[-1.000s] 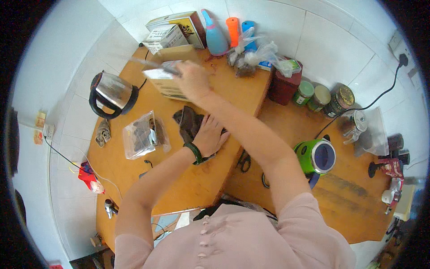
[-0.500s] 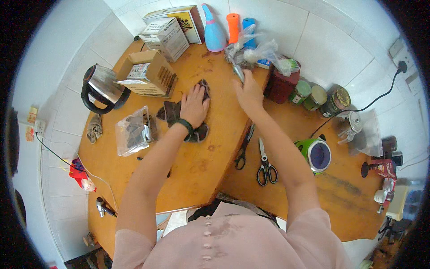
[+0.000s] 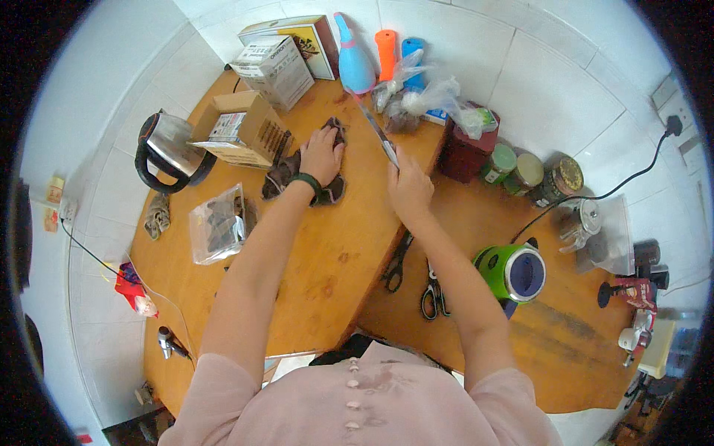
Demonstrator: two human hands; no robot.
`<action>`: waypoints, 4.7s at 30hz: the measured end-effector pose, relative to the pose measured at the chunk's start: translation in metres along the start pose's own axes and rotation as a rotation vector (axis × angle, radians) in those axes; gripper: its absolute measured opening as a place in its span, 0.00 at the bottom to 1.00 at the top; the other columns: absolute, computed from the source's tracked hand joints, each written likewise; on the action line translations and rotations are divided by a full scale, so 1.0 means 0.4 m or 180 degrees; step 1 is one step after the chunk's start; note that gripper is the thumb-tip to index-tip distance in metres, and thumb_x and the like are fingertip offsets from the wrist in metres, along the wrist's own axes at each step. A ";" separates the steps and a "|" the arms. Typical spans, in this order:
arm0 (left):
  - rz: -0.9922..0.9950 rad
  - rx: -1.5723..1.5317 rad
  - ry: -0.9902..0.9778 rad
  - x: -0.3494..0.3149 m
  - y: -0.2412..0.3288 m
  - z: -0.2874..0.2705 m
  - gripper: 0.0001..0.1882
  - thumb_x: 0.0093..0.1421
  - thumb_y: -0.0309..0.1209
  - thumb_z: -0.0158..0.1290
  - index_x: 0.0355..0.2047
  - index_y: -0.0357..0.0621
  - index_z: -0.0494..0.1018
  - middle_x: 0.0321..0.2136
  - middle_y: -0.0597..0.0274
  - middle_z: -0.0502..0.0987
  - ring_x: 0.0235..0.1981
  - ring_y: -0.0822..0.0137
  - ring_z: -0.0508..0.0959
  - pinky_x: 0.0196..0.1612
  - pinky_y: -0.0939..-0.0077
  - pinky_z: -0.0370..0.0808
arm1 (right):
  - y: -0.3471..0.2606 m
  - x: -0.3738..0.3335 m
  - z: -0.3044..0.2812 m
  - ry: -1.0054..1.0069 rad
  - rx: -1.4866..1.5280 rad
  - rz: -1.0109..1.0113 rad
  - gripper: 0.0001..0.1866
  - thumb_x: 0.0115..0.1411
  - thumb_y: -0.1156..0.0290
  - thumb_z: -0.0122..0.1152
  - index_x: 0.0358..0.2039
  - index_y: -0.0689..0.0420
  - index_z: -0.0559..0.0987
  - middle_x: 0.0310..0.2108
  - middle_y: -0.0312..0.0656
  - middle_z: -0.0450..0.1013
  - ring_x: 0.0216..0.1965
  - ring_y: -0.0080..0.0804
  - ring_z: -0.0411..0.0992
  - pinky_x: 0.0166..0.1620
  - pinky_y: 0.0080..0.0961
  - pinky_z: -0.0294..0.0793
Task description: The person walks to a wooden table and uses a cloth to wipe the surface. They move a cardboard box and other items aside to reach different areas, then continue wiping the table with the cloth.
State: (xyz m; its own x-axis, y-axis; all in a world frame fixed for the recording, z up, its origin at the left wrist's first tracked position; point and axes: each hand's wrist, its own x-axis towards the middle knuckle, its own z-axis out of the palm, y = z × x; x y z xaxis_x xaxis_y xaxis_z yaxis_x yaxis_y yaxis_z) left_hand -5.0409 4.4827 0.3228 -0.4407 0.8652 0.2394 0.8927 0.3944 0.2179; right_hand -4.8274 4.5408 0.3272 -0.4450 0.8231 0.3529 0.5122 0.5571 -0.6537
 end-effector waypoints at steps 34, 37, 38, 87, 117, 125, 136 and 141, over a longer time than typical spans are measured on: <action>0.0061 -0.0743 -0.0066 0.054 0.089 0.023 0.35 0.58 0.28 0.47 0.67 0.43 0.54 0.69 0.56 0.53 0.70 0.60 0.52 0.68 0.49 0.50 | -0.080 0.195 -0.056 -0.1134 -0.1773 -0.0914 0.16 0.63 0.70 0.48 0.51 0.52 0.74 0.34 0.51 0.76 0.34 0.51 0.78 0.36 0.45 0.78; 0.0068 -0.0481 -0.0327 0.049 0.092 0.023 0.34 0.58 0.28 0.46 0.67 0.43 0.55 0.69 0.56 0.53 0.70 0.60 0.53 0.68 0.49 0.49 | -0.070 0.187 -0.066 -0.1251 -0.1731 -0.0870 0.16 0.62 0.71 0.48 0.50 0.56 0.74 0.37 0.52 0.76 0.37 0.50 0.79 0.39 0.44 0.79; 0.0150 -0.0625 -0.0140 0.049 0.092 0.024 0.34 0.58 0.28 0.46 0.66 0.43 0.55 0.69 0.56 0.54 0.70 0.60 0.53 0.68 0.49 0.50 | -0.068 0.185 -0.069 -0.1266 -0.1757 -0.0846 0.17 0.62 0.71 0.48 0.51 0.55 0.74 0.37 0.51 0.76 0.37 0.50 0.79 0.39 0.44 0.79; 0.0083 -0.0654 -0.0282 0.051 0.098 0.029 0.34 0.60 0.31 0.46 0.67 0.46 0.54 0.70 0.59 0.52 0.70 0.60 0.53 0.68 0.48 0.48 | -0.055 0.189 -0.083 -0.1149 -0.1762 -0.0928 0.15 0.61 0.71 0.50 0.49 0.54 0.74 0.36 0.52 0.77 0.36 0.51 0.79 0.38 0.44 0.79; 0.0145 -0.0734 0.0122 0.046 0.094 0.046 0.31 0.58 0.29 0.48 0.64 0.42 0.58 0.67 0.55 0.57 0.68 0.57 0.56 0.67 0.50 0.51 | -0.040 0.194 -0.060 -0.1093 -0.1753 -0.0954 0.18 0.64 0.68 0.47 0.53 0.49 0.74 0.35 0.50 0.77 0.34 0.50 0.79 0.35 0.45 0.78; 0.0074 -0.0773 0.0010 0.053 0.094 0.047 0.32 0.58 0.30 0.49 0.64 0.41 0.58 0.67 0.52 0.57 0.68 0.55 0.55 0.68 0.51 0.49 | -0.039 0.185 -0.047 -0.1073 -0.1812 -0.0982 0.17 0.63 0.70 0.47 0.52 0.50 0.73 0.33 0.50 0.76 0.32 0.52 0.78 0.35 0.46 0.79; 0.0116 -0.0651 -0.0097 0.056 0.091 0.052 0.36 0.58 0.30 0.48 0.67 0.41 0.53 0.69 0.51 0.53 0.69 0.54 0.53 0.68 0.50 0.49 | -0.048 0.169 -0.051 -0.1194 -0.1710 -0.0807 0.16 0.62 0.71 0.49 0.51 0.56 0.72 0.38 0.51 0.75 0.36 0.52 0.79 0.38 0.46 0.79; -0.0047 -0.0725 0.0307 0.019 0.105 0.010 0.39 0.58 0.35 0.51 0.67 0.39 0.51 0.70 0.47 0.47 0.71 0.48 0.46 0.68 0.41 0.44 | -0.059 0.155 -0.087 -0.0976 -0.1638 -0.0614 0.18 0.62 0.70 0.49 0.53 0.52 0.71 0.38 0.51 0.75 0.35 0.54 0.78 0.37 0.47 0.79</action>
State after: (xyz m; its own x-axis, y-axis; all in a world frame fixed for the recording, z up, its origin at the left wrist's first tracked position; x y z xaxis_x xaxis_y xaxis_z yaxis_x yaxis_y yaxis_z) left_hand -5.0064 4.5071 0.3301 -0.4702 0.8220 0.3214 0.8467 0.3173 0.4271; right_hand -4.8415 4.5826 0.3879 -0.7160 0.6760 0.1743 0.6557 0.7369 -0.1645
